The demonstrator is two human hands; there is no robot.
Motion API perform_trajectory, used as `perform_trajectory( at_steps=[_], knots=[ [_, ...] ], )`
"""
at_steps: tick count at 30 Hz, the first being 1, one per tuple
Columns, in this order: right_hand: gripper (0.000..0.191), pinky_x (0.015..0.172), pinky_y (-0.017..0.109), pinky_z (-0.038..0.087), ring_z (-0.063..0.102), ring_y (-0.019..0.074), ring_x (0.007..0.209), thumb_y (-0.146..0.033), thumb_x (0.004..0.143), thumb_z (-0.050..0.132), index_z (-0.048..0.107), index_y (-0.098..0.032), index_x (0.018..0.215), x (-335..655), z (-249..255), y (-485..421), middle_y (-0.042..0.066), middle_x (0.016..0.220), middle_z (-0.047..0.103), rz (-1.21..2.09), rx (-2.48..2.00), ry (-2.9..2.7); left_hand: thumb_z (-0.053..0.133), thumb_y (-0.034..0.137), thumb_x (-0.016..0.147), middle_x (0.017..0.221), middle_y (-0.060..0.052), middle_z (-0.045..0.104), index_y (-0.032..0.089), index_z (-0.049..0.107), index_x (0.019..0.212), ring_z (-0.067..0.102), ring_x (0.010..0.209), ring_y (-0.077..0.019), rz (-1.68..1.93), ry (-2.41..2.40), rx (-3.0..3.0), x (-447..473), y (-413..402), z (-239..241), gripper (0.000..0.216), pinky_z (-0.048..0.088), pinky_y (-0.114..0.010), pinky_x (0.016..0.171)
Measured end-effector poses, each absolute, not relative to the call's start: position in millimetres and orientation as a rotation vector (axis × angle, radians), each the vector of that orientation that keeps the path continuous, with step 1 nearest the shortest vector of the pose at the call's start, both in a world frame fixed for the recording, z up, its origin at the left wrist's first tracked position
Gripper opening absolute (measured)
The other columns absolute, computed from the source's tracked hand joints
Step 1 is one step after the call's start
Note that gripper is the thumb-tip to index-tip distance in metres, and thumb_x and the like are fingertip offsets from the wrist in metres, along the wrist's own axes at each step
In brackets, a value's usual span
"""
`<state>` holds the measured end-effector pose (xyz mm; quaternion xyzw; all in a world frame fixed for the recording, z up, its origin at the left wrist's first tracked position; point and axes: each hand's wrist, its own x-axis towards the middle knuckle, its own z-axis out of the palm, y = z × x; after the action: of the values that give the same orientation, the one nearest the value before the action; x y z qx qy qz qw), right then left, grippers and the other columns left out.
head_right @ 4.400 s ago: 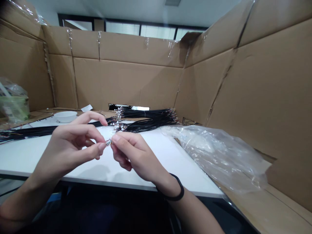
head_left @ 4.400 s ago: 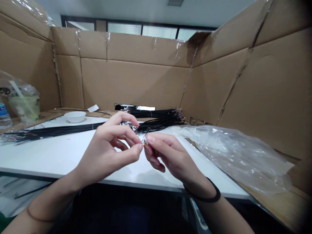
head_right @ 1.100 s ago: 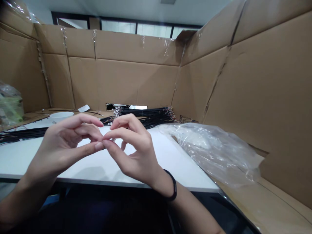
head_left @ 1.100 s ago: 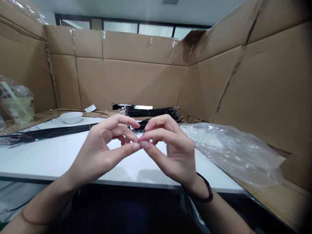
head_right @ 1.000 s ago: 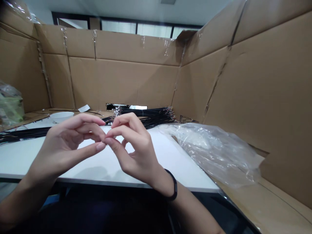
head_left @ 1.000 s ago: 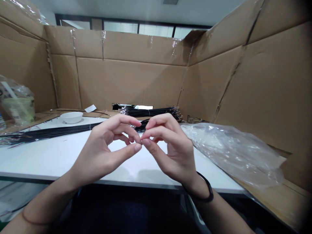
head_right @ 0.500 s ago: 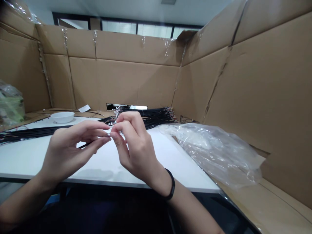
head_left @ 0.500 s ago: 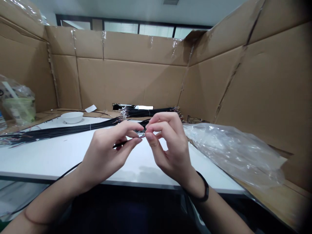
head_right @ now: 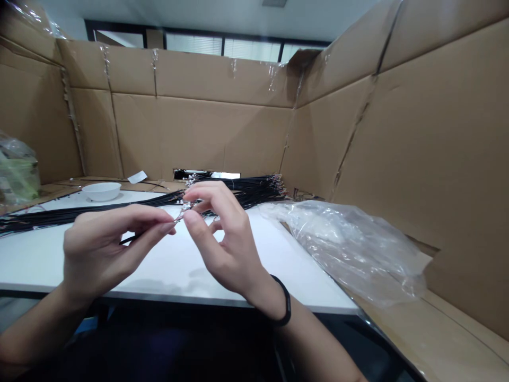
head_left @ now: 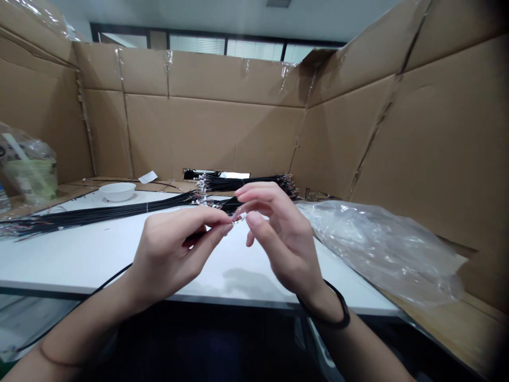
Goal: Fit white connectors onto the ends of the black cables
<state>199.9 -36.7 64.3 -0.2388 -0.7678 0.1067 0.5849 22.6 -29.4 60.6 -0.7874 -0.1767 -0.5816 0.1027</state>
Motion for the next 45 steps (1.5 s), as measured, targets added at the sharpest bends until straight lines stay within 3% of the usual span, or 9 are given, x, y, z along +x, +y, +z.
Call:
perform_trajectory(
  at_steps=[2,4,8,18,31,45],
  knots=[
    [0.013,0.050,0.024,0.046,0.061,0.0166,0.080,-0.030,0.095,0.053,0.060,-0.021,0.103,201.4,65.1,-37.1,0.006,0.104,0.059,0.354,-0.591,-1.770,0.067,0.011,0.084,0.070,0.001,0.073,0.017,0.066,0.083,0.066,0.056,-0.0104,-1.728,-0.521,-2.352,22.4,-30.4,61.1,0.006,0.049,-0.021,0.048],
    [0.016,0.050,0.024,0.043,0.058,0.0136,0.068,-0.031,0.096,0.052,0.061,-0.019,0.091,201.9,66.2,-37.4,0.002,0.084,0.060,0.422,-0.616,-1.797,0.067,0.011,0.085,0.069,0.001,0.073,0.017,0.066,0.084,0.066,0.056,-0.0105,-1.741,-0.513,-2.379,22.1,-31.0,61.5,0.006,0.050,-0.021,0.049],
    [0.034,0.046,0.025,0.033,0.043,0.0089,0.049,-0.033,0.099,0.048,0.051,-0.019,0.068,201.9,68.3,-38.0,-0.004,0.058,0.044,0.523,-0.618,-1.852,0.065,0.011,0.085,0.071,0.000,0.073,0.019,0.066,0.086,0.067,0.058,-0.0123,-1.760,-0.485,-2.424,21.7,-31.2,61.4,0.008,0.051,-0.023,0.048],
    [0.035,0.045,0.024,0.028,0.034,0.0070,0.047,-0.031,0.100,0.046,0.048,-0.018,0.068,202.4,67.3,-35.8,-0.006,0.056,0.038,0.680,-0.571,-1.855,0.068,0.006,0.082,0.074,0.000,0.072,0.016,0.066,0.088,0.065,0.060,-0.0111,-1.705,-0.379,-2.291,21.8,-27.7,58.2,0.012,0.049,-0.022,0.052],
    [0.034,0.044,0.024,0.028,0.035,0.0058,0.042,-0.028,0.099,0.044,0.051,-0.017,0.068,198.0,61.9,-35.6,-0.007,0.052,0.040,0.486,-0.610,-1.892,0.065,-0.001,0.080,0.070,-0.004,0.064,0.008,0.066,0.079,0.045,0.054,-0.0056,-1.685,-0.347,-2.336,24.4,-28.0,62.0,0.009,0.037,-0.018,0.047],
    [0.034,0.047,0.025,0.029,0.034,0.0061,0.044,-0.027,0.099,0.044,0.048,-0.018,0.067,196.0,61.1,-33.0,-0.007,0.054,0.039,0.443,-0.628,-1.897,0.063,0.000,0.081,0.067,-0.001,0.059,0.009,0.065,0.077,0.040,0.053,-0.0058,-1.619,-0.436,-2.365,22.8,-29.9,62.1,0.010,0.034,-0.019,0.048]
  ],
)
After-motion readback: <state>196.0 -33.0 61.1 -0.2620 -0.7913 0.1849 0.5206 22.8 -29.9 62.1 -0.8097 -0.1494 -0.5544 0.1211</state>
